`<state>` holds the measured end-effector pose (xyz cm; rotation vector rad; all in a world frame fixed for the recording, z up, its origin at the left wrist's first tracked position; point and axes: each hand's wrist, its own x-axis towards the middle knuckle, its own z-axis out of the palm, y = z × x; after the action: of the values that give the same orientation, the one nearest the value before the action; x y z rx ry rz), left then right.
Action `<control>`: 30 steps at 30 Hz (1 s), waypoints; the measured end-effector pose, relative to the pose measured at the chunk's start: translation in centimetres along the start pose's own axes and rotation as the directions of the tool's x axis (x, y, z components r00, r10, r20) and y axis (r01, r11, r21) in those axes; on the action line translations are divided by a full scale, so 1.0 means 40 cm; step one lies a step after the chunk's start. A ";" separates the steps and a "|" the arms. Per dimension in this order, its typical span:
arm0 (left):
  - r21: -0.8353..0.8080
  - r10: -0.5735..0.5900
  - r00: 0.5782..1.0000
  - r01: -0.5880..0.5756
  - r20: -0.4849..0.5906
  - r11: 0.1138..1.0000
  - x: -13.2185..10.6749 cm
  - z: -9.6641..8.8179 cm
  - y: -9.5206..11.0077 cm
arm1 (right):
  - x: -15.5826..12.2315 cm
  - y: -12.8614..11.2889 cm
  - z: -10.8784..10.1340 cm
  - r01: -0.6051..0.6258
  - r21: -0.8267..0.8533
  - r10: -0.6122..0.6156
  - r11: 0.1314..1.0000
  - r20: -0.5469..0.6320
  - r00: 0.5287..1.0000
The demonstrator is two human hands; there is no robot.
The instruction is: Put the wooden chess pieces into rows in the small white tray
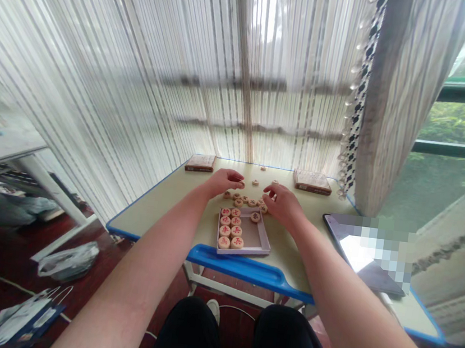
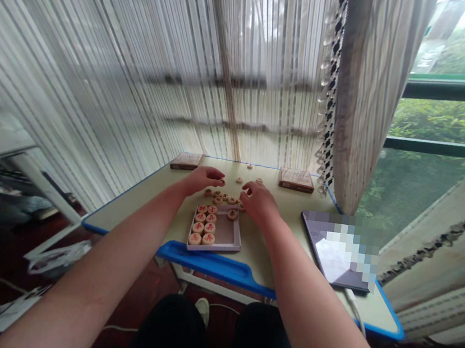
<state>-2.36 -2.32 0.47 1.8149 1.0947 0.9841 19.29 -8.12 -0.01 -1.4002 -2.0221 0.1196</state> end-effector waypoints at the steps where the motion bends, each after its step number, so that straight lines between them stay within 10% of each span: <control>1: -0.048 -0.008 1.000 0.008 0.007 0.999 -0.003 0.002 0.006 | -0.001 -0.002 0.003 0.025 0.018 -0.025 1.000 0.009 1.000; 22: -0.320 -0.026 0.951 0.129 0.308 0.938 -0.033 0.040 0.061 | -0.029 -0.065 -0.007 0.147 -0.065 -0.150 0.987 -0.039 0.988; 30: -0.574 -0.066 0.998 0.059 0.009 0.817 -0.013 0.000 0.057 | -0.039 -0.080 -0.069 0.191 -0.041 -0.176 0.981 0.238 0.955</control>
<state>-1.83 -3.54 2.42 1.2684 0.7421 1.1373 18.64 -11.60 2.76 -1.2774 -2.3591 0.1454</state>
